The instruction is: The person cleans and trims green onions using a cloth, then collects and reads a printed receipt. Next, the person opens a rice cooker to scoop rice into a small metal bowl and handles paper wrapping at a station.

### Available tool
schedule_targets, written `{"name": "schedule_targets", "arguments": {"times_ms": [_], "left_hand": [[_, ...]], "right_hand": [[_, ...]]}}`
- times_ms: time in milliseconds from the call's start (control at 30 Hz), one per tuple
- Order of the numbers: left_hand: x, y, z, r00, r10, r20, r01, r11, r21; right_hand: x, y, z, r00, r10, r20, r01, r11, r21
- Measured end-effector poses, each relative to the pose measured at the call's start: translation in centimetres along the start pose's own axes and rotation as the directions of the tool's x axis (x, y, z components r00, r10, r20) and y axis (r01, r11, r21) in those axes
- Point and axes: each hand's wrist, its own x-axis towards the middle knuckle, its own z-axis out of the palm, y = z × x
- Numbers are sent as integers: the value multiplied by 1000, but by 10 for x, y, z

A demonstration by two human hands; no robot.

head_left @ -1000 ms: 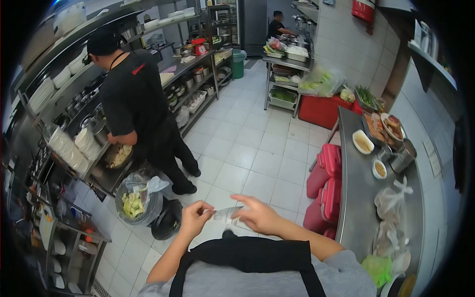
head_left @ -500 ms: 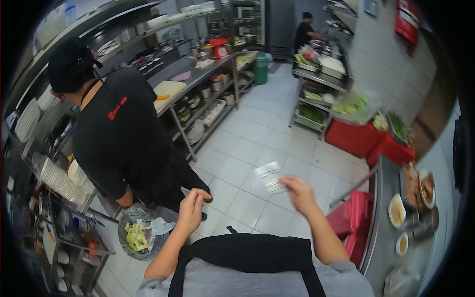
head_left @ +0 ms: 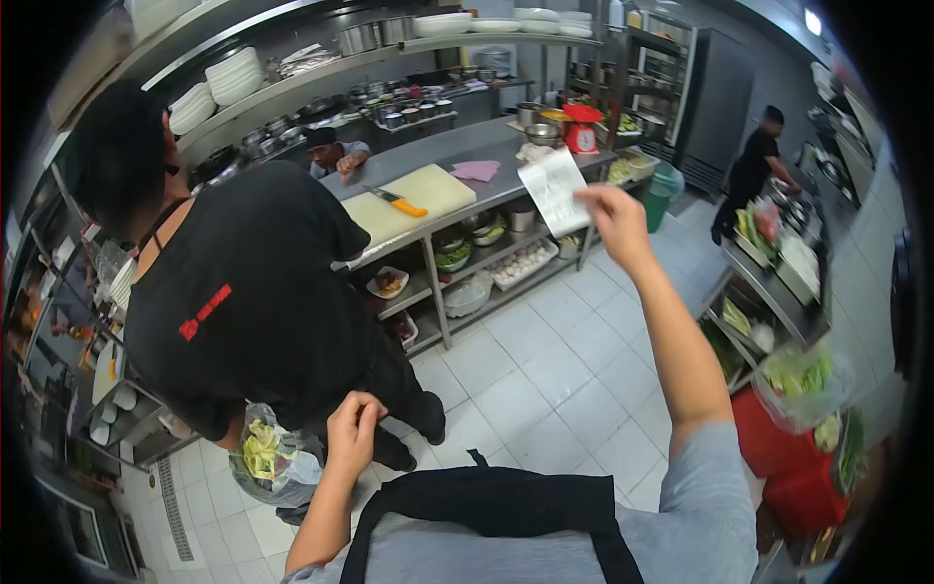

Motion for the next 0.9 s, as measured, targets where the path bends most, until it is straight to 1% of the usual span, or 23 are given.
{"name": "schedule_targets", "arguments": {"times_ms": [33, 67, 100, 133, 167, 233, 267, 333, 367, 433, 467, 533, 567, 600, 633, 700, 767, 833, 900], "left_hand": [[8, 2, 2, 999, -25, -45, 25, 1000, 3], [16, 7, 5, 996, 5, -87, 0, 998, 64], [24, 6, 7, 993, -24, -114, 33, 996, 82], [33, 3, 9, 990, -14, -138, 29, 994, 110], [43, 2, 12, 987, -1, -159, 24, 990, 139], [64, -2, 18, 984, 50, -171, -16, 981, 191], [75, -2, 24, 979, 43, -199, -2, 979, 204], [98, -2, 36, 980, 78, -186, -28, 966, 257], [109, -1, 42, 980, 89, -178, -36, 958, 283], [129, 1, 55, 983, 51, -178, 8, 948, 317], [138, 1, 62, 983, 40, -181, 23, 942, 334], [150, 2, 75, 980, 24, -196, 53, 924, 380], [154, 7, 83, 970, -21, -241, 120, 907, 404], [153, 7, 92, 946, -59, -319, 190, 898, 397], [152, 5, 102, 913, -93, -397, 259, 885, 387], [147, 3, 128, 805, -119, -581, 357, 880, 313], [151, 16, 157, 718, -199, -668, 465, 850, 247], [148, 15, 177, 708, -168, -686, 483, 824, 296], [151, 21, 196, 661, -174, -730, 504, 823, 261]], "right_hand": [[35, 18, 18, 993, 98, 58, -99, 995, 13], [69, 51, 44, 991, 116, 69, -124, 985, 119], [102, 69, 68, 990, 124, 70, -138, 960, 245], [131, 71, 87, 976, 198, 87, -216, 921, 325], [161, 93, 118, 953, 270, 135, -298, 763, 573], [211, 121, 164, 943, 286, 169, -323, 664, 674], [230, 135, 186, 936, 298, 190, -343, 641, 687], [268, 158, 226, 922, 314, 227, -377, 593, 712], [284, 170, 244, 922, 309, 234, -378, 589, 714], [315, 185, 274, 921, 296, 254, -385, 581, 717], [329, 192, 288, 920, 292, 263, -386, 556, 736], [362, 212, 321, 920, 279, 273, -389, 586, 711], [380, 224, 336, 922, 268, 278, -386, 604, 697], [397, 233, 350, 923, 270, 275, -385, 616, 688], [413, 243, 367, 932, 247, 266, -362, 590, 721], [439, 258, 391, 909, 307, 283, -416, 610, 675], [468, 287, 428, 910, 320, 263, -410, 604, 684], [489, 300, 445, 907, 316, 280, -418, 585, 695], [506, 303, 452, 924, 311, 220, -367, 569, 736]]}}
